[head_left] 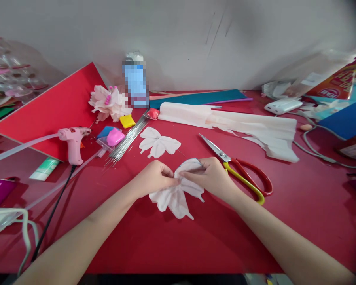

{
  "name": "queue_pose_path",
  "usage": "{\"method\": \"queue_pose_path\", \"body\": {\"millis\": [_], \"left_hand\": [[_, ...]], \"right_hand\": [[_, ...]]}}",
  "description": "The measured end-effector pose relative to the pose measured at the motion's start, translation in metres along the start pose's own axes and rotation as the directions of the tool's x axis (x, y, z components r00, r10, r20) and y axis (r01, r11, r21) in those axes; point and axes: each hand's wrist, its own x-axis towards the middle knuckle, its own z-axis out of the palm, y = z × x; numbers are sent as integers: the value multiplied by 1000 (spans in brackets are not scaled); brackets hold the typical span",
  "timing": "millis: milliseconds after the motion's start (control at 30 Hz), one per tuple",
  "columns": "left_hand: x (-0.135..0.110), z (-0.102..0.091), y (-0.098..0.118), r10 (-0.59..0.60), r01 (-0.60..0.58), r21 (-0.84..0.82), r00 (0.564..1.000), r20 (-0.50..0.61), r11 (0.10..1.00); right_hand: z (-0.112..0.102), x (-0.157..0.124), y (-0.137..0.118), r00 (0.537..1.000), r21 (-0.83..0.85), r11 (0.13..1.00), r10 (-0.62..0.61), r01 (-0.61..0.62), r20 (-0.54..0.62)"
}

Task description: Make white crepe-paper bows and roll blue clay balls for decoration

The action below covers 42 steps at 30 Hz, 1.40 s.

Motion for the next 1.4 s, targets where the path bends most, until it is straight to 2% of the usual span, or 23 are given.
{"method": "queue_pose_path", "body": {"millis": [167,533,700,967,1400], "left_hand": [[1,0,-2,-3,3,0,1000,9,1000],[1,-1,-2,-19,19,-2,999,34,1000],[1,1,-2,-25,24,18,998,56,1000],[0,0,1,-28,28,22,999,32,999],[0,0,1,-22,21,35,999,32,999]], "right_hand": [[0,0,-2,1000,31,999,22,-22,-2],[-4,1,1,997,-178,982,-70,63,-32],[-8,3,1,996,-196,977,-92,87,-20],[-9,2,3,994,-202,974,-108,103,-15],[-9,2,5,977,-315,928,-211,198,-9]]}}
